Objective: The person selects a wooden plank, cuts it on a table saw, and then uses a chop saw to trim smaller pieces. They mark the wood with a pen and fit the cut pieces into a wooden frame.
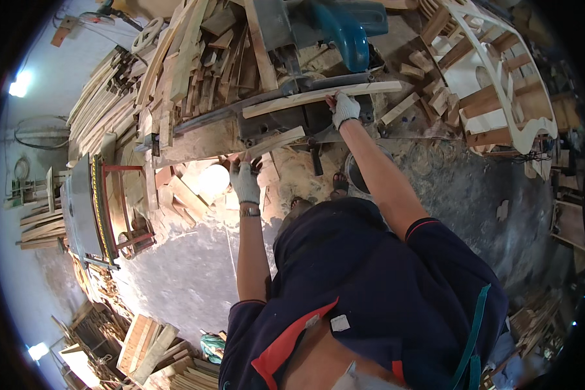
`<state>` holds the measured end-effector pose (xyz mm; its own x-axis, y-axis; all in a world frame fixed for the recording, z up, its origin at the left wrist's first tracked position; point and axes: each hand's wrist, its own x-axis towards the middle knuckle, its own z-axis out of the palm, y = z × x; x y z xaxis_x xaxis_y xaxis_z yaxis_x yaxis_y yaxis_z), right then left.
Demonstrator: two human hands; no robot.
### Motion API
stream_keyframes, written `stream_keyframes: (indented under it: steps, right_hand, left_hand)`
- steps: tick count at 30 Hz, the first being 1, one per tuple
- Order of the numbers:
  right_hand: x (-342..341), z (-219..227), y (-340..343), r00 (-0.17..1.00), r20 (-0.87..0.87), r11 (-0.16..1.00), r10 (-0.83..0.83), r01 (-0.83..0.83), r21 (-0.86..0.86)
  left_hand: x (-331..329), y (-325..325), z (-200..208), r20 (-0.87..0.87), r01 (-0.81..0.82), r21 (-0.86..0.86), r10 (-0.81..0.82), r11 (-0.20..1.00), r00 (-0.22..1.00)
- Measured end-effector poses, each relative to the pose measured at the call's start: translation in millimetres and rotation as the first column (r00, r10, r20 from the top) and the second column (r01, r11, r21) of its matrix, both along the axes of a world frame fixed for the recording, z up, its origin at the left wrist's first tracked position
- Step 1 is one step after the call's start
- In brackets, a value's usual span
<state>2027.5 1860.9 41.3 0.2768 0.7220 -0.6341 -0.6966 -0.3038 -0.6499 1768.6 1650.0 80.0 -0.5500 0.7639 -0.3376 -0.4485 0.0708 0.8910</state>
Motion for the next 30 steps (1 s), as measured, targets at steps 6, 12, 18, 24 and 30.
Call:
stream_keyframes:
  steps: [6,12,18,24,30]
  right_hand:
    - [-8.1,21.6,-0.1,0.969,0.159,0.98,0.191,-0.178,-0.09]
    - [-2.7,3.5,5.7,0.98,0.114,0.983,0.165,-0.154,-0.096]
    - [-15.0,7.6,-6.3,0.964,0.194,0.982,0.181,-0.186,0.009]
    - [-8.1,-0.8,-5.9,0.971,0.172,0.985,0.167,-0.173,0.021]
    - [-10.4,4.6,-9.8,0.965,0.175,0.977,0.196,-0.208,0.05]
  left_hand:
    - [-37.3,53.8,-35.7,0.163,-0.093,0.012,0.09,0.996,0.982]
    - [-34.2,102.8,-39.9,0.189,-0.11,-0.058,0.119,0.992,0.975]
    - [-30.7,147.6,-43.5,0.102,-0.227,-0.053,0.232,0.972,0.967]
    - [-15.3,157.9,-41.5,-0.051,-0.214,-0.128,0.209,0.968,0.977]
    - [-18.0,157.1,-45.9,-0.182,-0.203,-0.111,0.181,0.973,0.967]
